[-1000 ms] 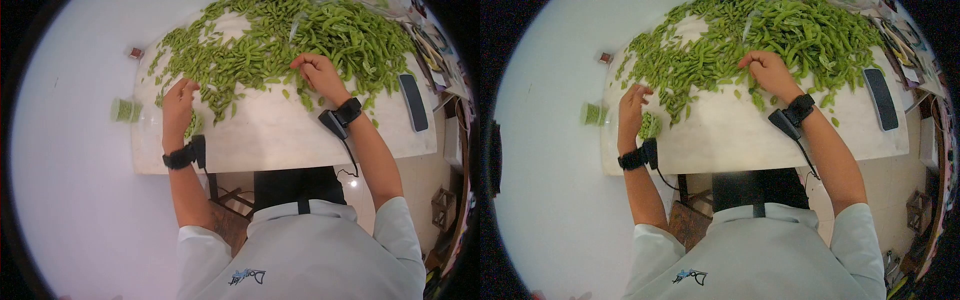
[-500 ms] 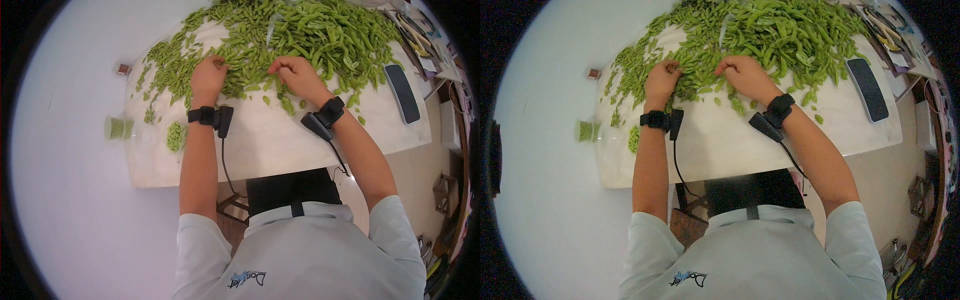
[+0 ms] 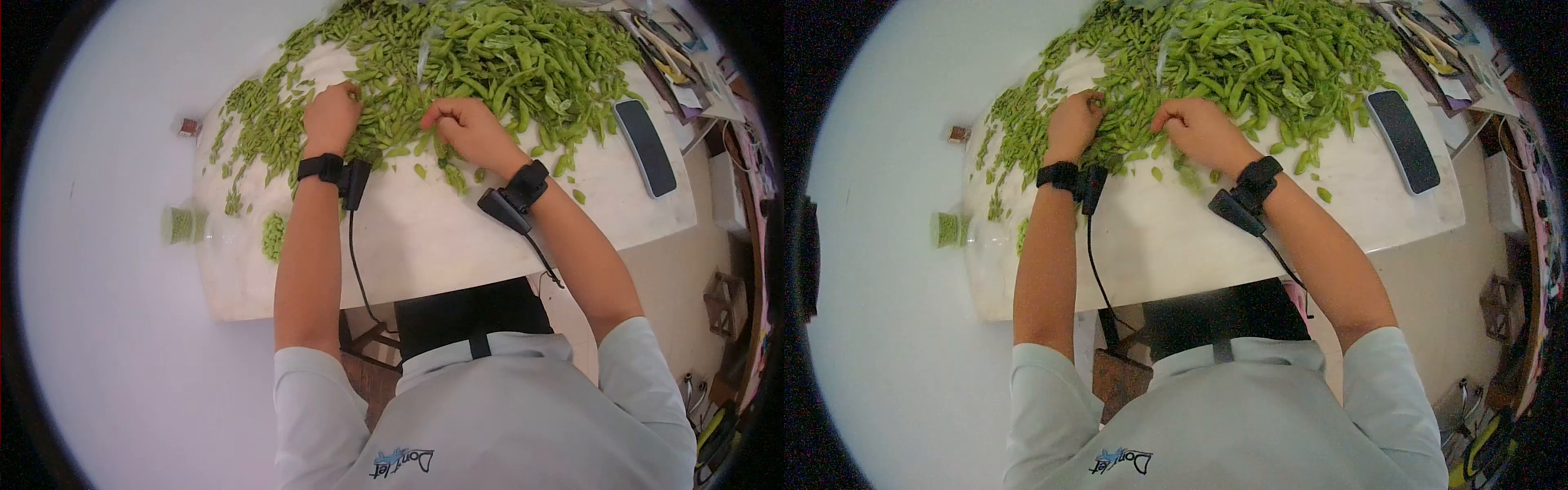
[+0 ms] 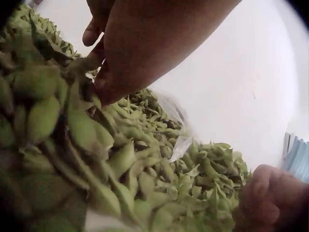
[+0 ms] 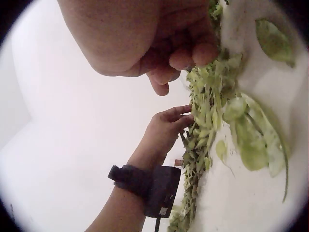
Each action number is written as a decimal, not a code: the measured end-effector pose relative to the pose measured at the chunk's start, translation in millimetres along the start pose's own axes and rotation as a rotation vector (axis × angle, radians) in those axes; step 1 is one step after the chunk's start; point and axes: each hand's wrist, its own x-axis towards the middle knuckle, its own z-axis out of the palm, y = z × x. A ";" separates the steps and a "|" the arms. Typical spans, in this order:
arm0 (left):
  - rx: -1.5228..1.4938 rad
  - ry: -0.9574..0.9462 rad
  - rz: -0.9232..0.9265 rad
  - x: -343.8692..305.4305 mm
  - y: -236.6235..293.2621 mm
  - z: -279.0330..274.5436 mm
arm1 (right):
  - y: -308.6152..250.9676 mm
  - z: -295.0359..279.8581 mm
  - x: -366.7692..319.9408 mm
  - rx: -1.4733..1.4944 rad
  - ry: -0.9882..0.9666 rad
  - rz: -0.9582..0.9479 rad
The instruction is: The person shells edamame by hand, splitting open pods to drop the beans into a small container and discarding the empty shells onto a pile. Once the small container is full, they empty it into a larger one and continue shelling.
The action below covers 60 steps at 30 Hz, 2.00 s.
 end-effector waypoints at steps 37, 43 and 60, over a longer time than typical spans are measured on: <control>-1.849 -0.073 0.090 -51.7 59.9 48.5 | -11.2 -1.9 1.1 0.476 0.032 0.225; -1.817 -0.056 0.078 -53.2 58.6 47.1 | -10.3 -2.0 1.6 0.470 0.032 0.248; -1.832 -0.067 0.061 -53.6 58.0 46.4 | -12.9 -2.3 1.1 0.445 0.032 0.244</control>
